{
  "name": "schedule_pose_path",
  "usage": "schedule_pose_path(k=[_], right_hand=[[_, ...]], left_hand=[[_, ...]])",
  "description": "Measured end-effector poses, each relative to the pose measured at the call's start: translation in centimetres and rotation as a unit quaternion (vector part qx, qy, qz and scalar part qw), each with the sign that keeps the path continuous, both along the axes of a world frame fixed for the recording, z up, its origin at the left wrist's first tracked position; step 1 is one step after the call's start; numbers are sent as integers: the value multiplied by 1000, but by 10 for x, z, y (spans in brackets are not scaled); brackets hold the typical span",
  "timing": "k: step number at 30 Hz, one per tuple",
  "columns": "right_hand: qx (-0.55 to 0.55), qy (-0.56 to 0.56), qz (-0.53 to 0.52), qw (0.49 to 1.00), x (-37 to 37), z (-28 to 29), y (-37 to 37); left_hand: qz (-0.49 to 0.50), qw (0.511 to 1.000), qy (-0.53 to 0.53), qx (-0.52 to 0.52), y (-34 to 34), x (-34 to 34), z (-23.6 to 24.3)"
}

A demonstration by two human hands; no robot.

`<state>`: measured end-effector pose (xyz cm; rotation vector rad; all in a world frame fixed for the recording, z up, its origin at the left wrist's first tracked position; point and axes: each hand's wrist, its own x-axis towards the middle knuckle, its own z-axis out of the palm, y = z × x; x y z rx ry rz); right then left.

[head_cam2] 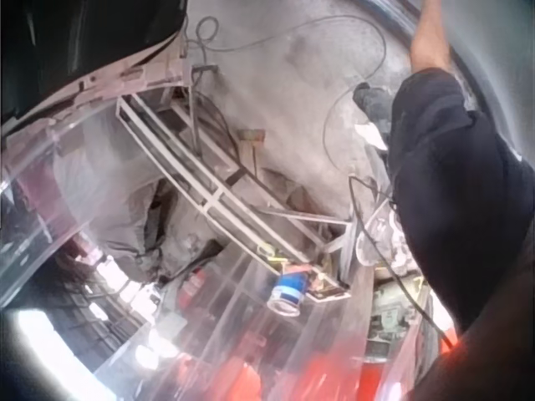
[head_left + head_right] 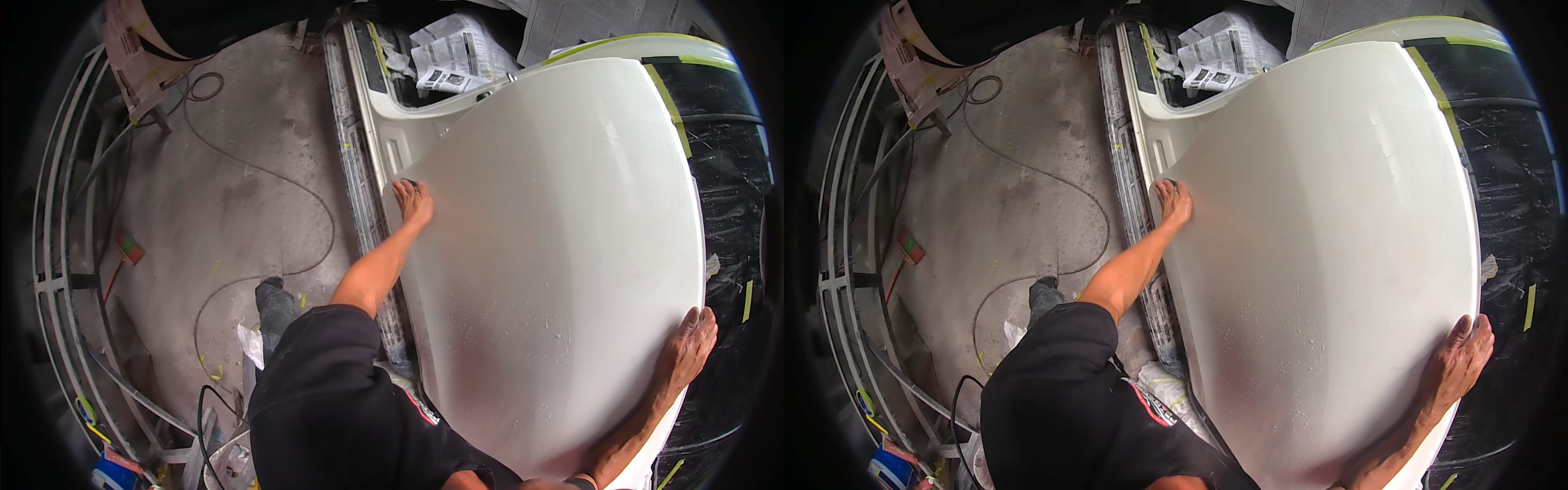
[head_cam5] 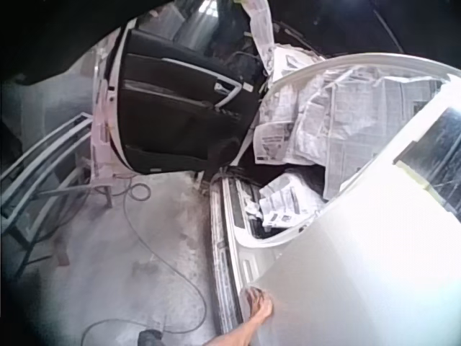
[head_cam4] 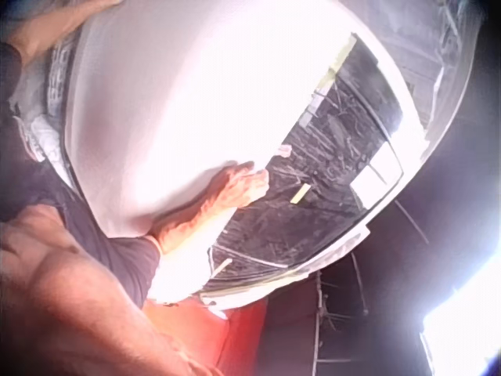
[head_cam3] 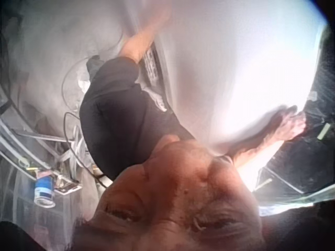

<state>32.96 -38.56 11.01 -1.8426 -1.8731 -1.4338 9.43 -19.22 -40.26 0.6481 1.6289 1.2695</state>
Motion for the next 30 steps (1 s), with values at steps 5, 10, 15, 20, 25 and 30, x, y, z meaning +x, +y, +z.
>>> schedule_pose_path(k=[5,10,15,20,25,30], right_hand=[[-21,14,-9,1000,15,-6,14],[-13,16,-24,1000,18,-1,5],[23,-19,-66,997,8,0,-9],[-13,16,-34,999,14,0,4],[8,13,-8,1000,10,-6,7],[-2,6,-27,1000,13,4,-8]], left_hand=[[-50,997,-8,66,-121,112,1],[52,996,-61,26,17,-25,-36],[-17,995,-4,101,-54,78,-33],[-15,999,-28,39,-64,68,-25],[50,993,-104,37,-8,1,11],[4,978,-25,206,-86,98,83]])
